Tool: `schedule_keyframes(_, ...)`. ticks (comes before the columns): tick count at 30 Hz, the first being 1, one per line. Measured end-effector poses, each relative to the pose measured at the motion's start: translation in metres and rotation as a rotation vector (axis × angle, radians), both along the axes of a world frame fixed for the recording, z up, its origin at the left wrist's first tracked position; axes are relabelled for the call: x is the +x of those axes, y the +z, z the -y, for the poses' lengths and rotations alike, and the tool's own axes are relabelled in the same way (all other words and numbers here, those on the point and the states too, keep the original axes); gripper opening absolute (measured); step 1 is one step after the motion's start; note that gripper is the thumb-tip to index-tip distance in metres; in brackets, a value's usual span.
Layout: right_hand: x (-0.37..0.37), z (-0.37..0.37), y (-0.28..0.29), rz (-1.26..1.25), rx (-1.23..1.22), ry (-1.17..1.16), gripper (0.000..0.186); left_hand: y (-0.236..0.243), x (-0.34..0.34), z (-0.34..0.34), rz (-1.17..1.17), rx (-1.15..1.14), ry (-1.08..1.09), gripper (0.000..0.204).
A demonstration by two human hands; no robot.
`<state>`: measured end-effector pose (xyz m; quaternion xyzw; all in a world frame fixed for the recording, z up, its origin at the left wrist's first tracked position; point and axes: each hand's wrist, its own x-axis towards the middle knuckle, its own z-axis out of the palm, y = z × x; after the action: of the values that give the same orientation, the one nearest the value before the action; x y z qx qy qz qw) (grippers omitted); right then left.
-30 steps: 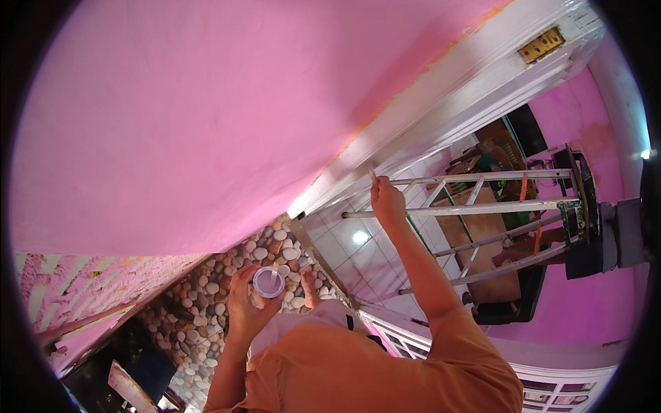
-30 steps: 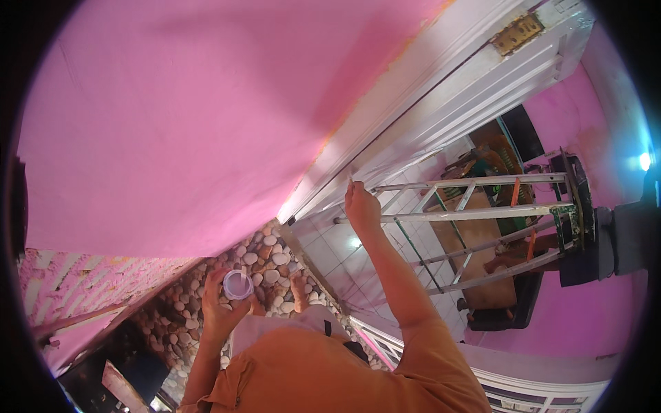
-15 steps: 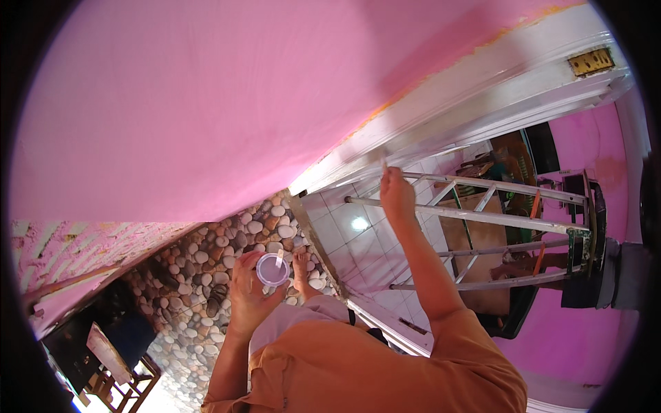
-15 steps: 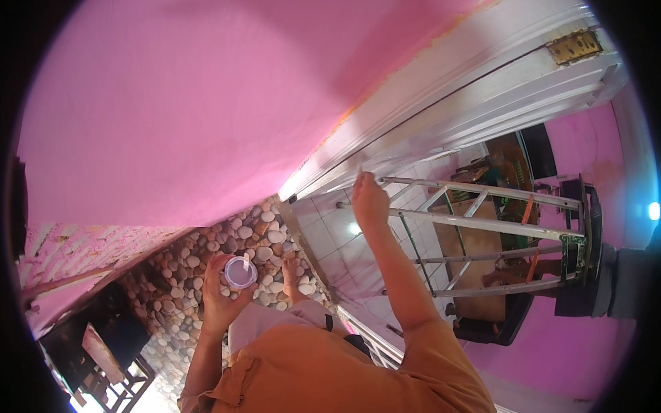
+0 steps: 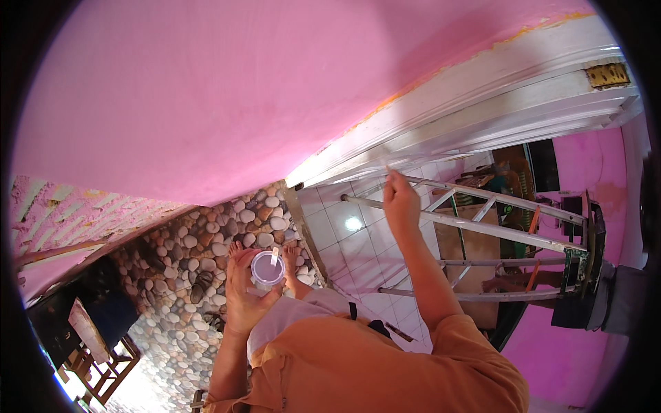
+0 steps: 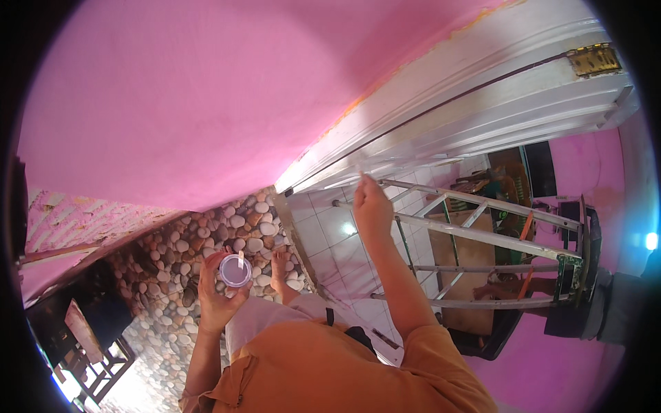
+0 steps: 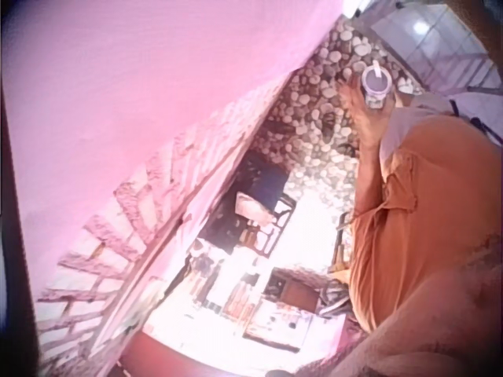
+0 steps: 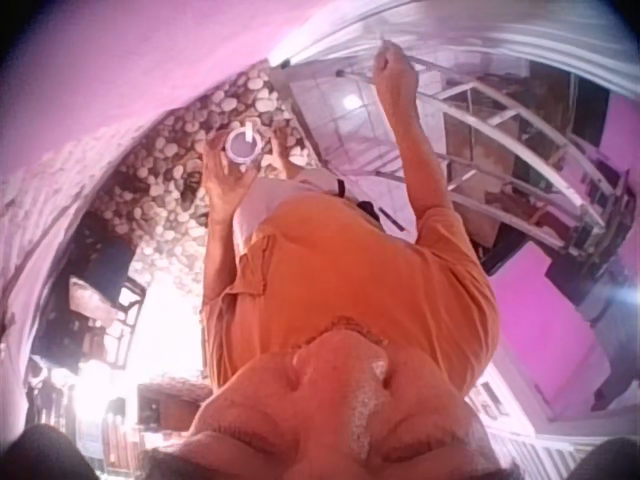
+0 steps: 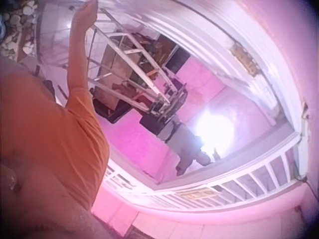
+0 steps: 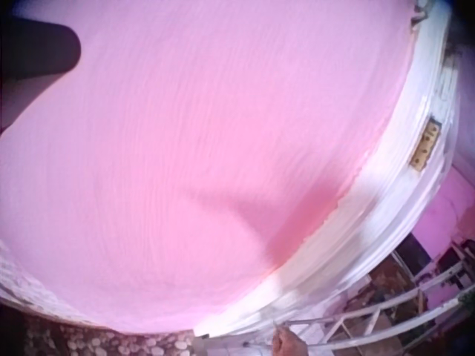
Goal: The person stirs paint in a small cup with a paintbrush, then paints a window frame and a door frame using the brush.
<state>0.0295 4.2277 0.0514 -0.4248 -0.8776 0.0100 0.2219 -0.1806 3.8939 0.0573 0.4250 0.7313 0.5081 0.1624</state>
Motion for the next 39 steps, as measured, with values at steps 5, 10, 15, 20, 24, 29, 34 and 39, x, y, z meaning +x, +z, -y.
schedule_keyframes(5, -0.005, -0.006, -0.043, 0.275, -0.041, 0.154, 0.035, -0.002, 0.007, 0.002, 0.053, 0.008, 0.04, 0.071)
schedule_keyframes(10, -0.016, -0.049, -0.064, 0.584, 0.082, 0.172, 0.024, -0.009, 0.01, 0.009, 0.048, -0.002, 0.075, 0.07)
schedule_keyframes(15, -0.018, -0.063, -0.027, 0.799, 0.168, 0.189, 0.01, -0.019, 0.014, 0.015, 0.059, 0.004, 0.109, 0.069)
schedule_keyframes(20, -0.025, -0.05, 0.008, 0.758, 0.144, 0.2, 0.013, -0.022, 0.016, 0.021, 0.054, 0.025, 0.155, 0.068)
schedule_keyframes(24, -0.006, -0.064, -0.04, 0.715, 0.101, 0.26, 0.022, -0.019, 0.015, 0.014, 0.056, 0.044, 0.146, 0.068)
schedule_keyframes(29, -0.011, -0.059, -0.014, 0.658, 0.073, 0.098, 0.027, -0.012, 0.013, 0.024, 0.035, 0.026, 0.172, 0.068)
schedule_keyframes(34, -0.003, -0.037, 0.024, 0.331, 0.028, 0.126, 0.026, -0.013, 0.01, 0.023, 0.002, 0.007, 0.171, 0.067)
schedule_keyframes(39, 0.011, -0.045, -0.067, 0.127, -0.286, -0.056, 0.03, -0.009, 0.01, 0.011, -0.003, 0.022, 0.122, 0.067)
